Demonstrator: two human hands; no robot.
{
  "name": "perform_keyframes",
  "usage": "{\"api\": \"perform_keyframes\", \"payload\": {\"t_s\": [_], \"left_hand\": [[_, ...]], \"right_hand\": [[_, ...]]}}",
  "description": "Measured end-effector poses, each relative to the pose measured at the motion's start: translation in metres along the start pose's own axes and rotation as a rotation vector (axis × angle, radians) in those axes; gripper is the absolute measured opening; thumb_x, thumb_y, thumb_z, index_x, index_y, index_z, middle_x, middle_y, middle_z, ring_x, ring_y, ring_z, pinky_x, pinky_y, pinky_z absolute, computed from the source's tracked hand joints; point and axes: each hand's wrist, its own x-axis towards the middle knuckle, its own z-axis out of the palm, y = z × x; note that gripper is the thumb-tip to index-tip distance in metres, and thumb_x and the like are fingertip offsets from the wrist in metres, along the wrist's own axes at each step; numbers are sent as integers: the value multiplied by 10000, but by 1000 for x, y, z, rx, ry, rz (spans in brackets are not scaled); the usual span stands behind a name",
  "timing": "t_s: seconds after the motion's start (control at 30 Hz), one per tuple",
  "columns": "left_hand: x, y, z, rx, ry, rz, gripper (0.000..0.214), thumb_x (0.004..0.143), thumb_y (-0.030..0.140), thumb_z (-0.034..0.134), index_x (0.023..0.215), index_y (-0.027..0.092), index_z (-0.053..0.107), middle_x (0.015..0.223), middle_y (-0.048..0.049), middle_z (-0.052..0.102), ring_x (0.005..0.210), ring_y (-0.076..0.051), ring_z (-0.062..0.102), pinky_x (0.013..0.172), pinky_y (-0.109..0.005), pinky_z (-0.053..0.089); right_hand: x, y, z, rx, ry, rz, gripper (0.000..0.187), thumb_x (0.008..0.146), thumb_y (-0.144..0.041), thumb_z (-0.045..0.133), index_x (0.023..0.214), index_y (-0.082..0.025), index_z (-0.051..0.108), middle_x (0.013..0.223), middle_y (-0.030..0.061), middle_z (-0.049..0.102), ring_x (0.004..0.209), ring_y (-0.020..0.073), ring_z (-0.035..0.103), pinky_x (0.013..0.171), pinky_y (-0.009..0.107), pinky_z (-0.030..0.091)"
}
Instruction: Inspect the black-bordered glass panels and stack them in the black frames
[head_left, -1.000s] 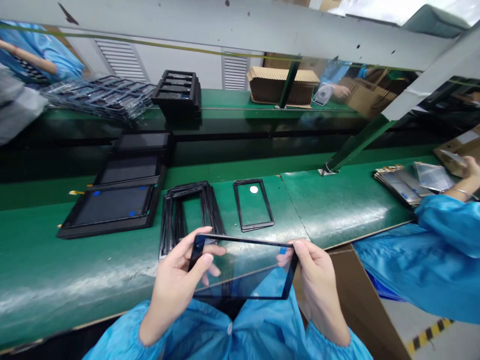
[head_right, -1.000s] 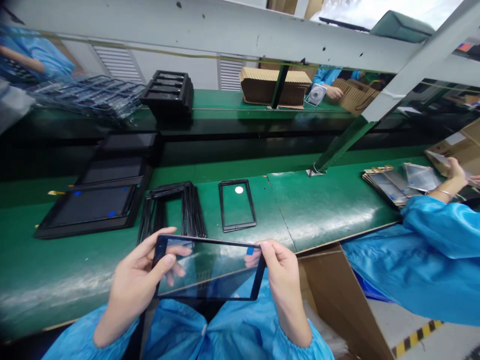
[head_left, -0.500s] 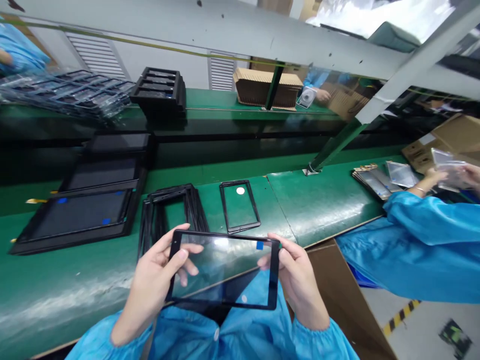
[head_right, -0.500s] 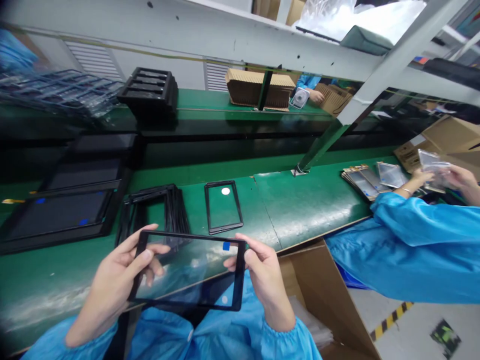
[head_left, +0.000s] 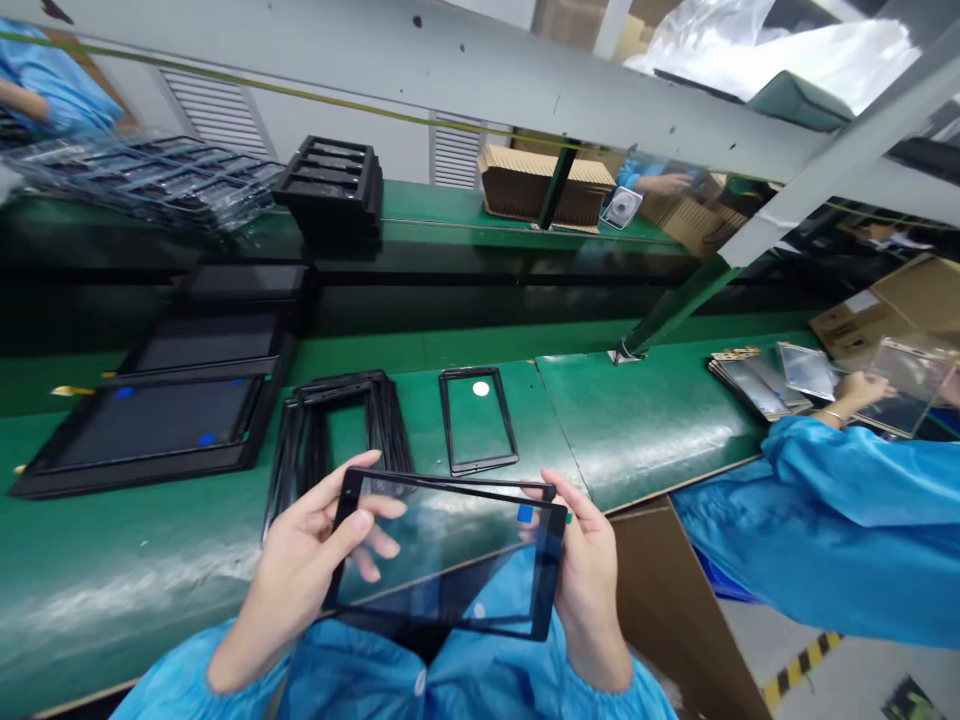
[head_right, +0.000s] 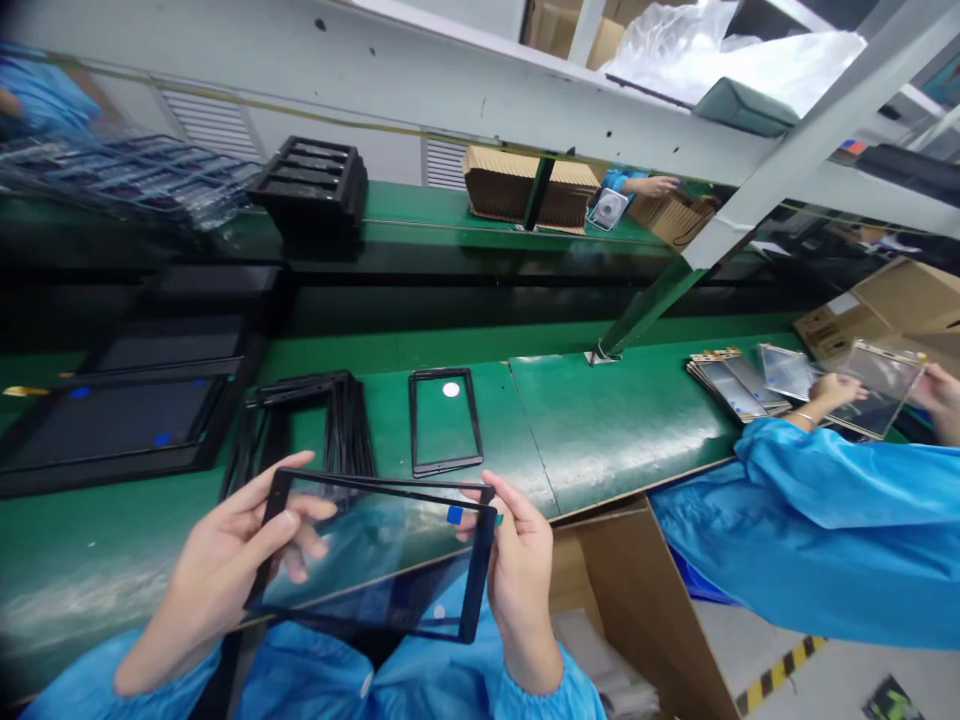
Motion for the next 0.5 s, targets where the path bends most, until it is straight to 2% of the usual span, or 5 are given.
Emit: {"api": "perform_keyframes", "payload": {"t_s": [0.2, 0.33, 0.5], "left_hand": [[-8, 8, 7, 101, 54, 16, 729, 814, 426, 903, 1434, 158, 630, 886, -45, 844, 582, -169, 727, 454, -209, 589], [-10, 9, 5, 133, 74, 22, 757, 826, 419, 894, 1471, 137, 613, 875, -32, 840, 571, -158, 708, 464, -210, 596], [-11, 8, 3, 143, 104, 24, 837, 770, 480, 928, 1475, 146, 625, 871, -27, 840, 546, -147, 670, 455, -213, 592]], "right_hand": [[-2, 1, -9, -33, -14, 0, 371, 758, -444, 944, 1058, -236, 876, 680, 62, 826, 597, 216, 797, 577, 261, 644], [-7, -1, -9, -40, -64, -18, 349, 789, -439, 920, 1069, -235, 872, 702, 75, 835, 640, 231, 814, 600, 275, 654], [-9, -7, -5, -31, -105, -35, 309, 798, -428, 919, 1047, -249, 879, 719, 78, 841, 630, 220, 808, 606, 276, 658]]}}
